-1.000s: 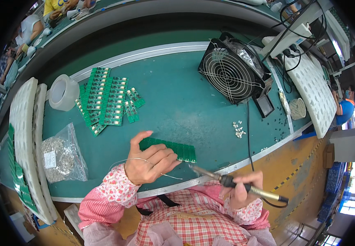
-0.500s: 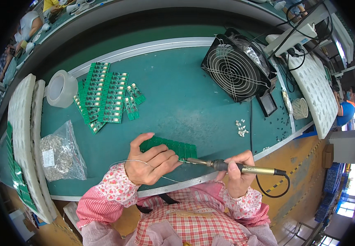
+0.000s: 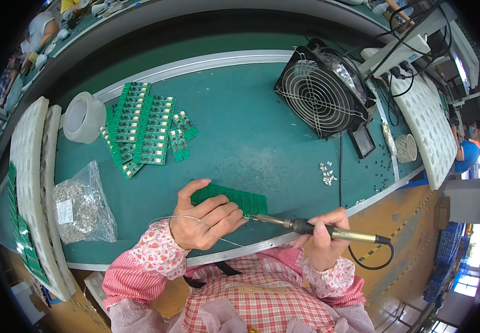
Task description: The person inserts metal components into circuit boards by hand, then solders the components onto the boards using a soldering iron and solder wire.
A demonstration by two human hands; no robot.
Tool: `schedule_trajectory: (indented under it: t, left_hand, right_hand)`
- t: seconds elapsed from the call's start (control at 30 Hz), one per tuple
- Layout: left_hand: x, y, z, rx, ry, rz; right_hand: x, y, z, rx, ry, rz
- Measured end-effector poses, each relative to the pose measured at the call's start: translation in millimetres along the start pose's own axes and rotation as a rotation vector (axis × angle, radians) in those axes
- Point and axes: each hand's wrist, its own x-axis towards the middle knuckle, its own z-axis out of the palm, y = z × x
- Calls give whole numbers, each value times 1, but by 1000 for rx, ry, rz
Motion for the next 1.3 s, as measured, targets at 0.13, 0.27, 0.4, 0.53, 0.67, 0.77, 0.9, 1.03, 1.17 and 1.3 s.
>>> schedule_trajectory:
  t: [0.13, 0.27, 0.4, 0.53, 0.67, 0.77, 0.9, 1.03, 1.17, 1.3]
  left_hand:
    - [0, 0, 0, -7, -1, 7]
    - [1, 0, -1, -10, 1, 4]
    - [6, -1, -2, 0, -20, -30]
    - [18, -1, -7, -40, -70, -103]
    - [31, -6, -11, -96, -106, -153]
    - [39, -11, -14, -136, -191, -180]
    - [49, -15, -20, -128, -259, -221]
    - [50, -19, -24, -140, -243, -261]
    - [46, -22, -26, -143, -261, -268]
    - [38, -22, -24, -183, -255, -257]
  right_hand:
    - [-3, 4, -6, -32, 20, -164]
    - [6, 13, -8, -138, -37, -308]
    - [19, 16, 1, -615, -178, -508]
    - [25, 25, 11, -779, -143, -553]
    - [31, 36, 14, -726, -74, -531]
    - [34, 36, 17, -693, -48, -484]
    - [39, 35, 19, -694, -22, -457]
    - [40, 35, 18, -694, -21, -450]
    - [39, 36, 17, -709, -23, -483]
    - [35, 36, 16, -752, -29, -511]
